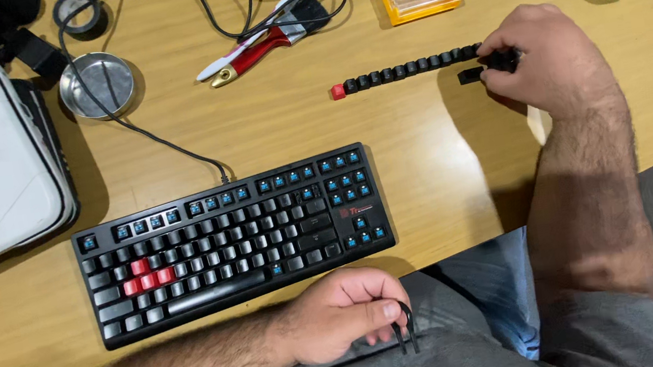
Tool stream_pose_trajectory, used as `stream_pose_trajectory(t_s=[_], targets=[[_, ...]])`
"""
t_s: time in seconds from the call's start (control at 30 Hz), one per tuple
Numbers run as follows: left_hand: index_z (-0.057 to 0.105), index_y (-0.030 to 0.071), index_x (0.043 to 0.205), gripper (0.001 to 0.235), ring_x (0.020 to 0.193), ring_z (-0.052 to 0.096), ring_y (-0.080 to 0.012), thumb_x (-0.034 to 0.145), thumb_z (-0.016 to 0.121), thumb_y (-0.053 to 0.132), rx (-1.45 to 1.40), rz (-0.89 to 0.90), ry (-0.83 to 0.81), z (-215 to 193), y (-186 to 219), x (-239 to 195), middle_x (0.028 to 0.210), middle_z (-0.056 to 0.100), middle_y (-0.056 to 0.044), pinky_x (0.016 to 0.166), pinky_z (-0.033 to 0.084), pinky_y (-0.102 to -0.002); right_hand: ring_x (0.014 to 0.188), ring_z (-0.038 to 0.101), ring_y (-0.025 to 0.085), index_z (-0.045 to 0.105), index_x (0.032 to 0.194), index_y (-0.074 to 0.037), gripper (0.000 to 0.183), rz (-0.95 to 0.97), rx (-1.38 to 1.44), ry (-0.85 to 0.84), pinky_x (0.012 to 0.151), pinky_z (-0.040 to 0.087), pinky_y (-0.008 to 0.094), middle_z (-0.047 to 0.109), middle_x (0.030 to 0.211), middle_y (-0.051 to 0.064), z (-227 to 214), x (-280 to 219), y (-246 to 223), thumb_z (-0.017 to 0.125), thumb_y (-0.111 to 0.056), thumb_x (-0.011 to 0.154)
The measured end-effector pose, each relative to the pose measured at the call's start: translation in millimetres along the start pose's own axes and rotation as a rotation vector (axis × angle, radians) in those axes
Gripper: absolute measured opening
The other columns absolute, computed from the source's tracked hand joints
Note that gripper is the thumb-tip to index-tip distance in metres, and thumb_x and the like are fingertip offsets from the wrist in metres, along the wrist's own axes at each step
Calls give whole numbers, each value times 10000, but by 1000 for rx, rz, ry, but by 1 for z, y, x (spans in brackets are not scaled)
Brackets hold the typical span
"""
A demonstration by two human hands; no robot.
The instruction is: The person uses a keycap puller to remove keycaps from a mechanical keyboard and places them on the desk. They then use the puller to remove a stabilizer bar from the keyboard.
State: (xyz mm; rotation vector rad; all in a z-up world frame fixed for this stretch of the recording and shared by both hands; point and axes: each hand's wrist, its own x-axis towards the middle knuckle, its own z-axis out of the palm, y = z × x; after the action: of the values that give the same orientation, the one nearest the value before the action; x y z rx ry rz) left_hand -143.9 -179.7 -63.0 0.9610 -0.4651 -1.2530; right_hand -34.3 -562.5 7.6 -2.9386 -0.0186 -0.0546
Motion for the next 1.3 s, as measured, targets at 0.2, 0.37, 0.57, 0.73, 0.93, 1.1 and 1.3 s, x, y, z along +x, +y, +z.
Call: stream_pose_trajectory(t_s=[0.2,0.37,0.57,0.73,0.93,1.1,1.3], targets=[[663,79,1016,174,766,622,-67,1035,626,248,-16,-7,11,-2,5,1,936,725,-24,661,523,-222,978,598,258,808,1003,-127,188,-118,28,21,991,458,403,662,858,33,12,4,12,815,-155,817],[660,87,1023,167,775,623,-70,1037,614,247,12,-28,9,-3,7,1,942,726,-20,670,526,-227,1037,607,259,819,975,-138,154,-111,-19,44,933,504,378,691,948,41,28,5,33,810,-140,822],[658,77,1033,164,765,612,-64,1038,612,235,-1,-26,4,-2,3,2,943,727,-32,668,523,-225,992,616,236,792,908,-151,99,-126,3,77,926,489,358,675,892,22,30,7,39,798,-101,822],[655,82,1040,177,778,607,-60,1040,605,252,19,-29,-9,-2,5,1,948,724,-24,679,530,-231,984,630,220,819,1026,-63,107,18,46,104,839,547,362,700,955,78,10,-3,22,800,-37,923],[656,89,1029,207,776,612,-62,1032,609,291,36,-41,1,-2,7,0,943,723,-19,682,537,-227,853,591,190,816,1066,-54,238,-76,122,290,740,469,310,669,982,78,19,-6,44,720,77,891],[664,90,1024,181,782,625,-68,1031,615,265,37,-56,13,-2,10,0,940,723,-15,683,542,-230,1026,619,234,823,986,-162,149,-89,54,111,876,499,362,676,926,28,27,1,39,829,-105,849],[659,81,1012,159,765,598,-59,1041,603,226,30,-27,1,-1,9,1,934,720,-19,667,523,-223,915,635,210,793,909,-144,123,-165,69,139,951,486,346,686,871,18,36,6,48,790,-59,821]])
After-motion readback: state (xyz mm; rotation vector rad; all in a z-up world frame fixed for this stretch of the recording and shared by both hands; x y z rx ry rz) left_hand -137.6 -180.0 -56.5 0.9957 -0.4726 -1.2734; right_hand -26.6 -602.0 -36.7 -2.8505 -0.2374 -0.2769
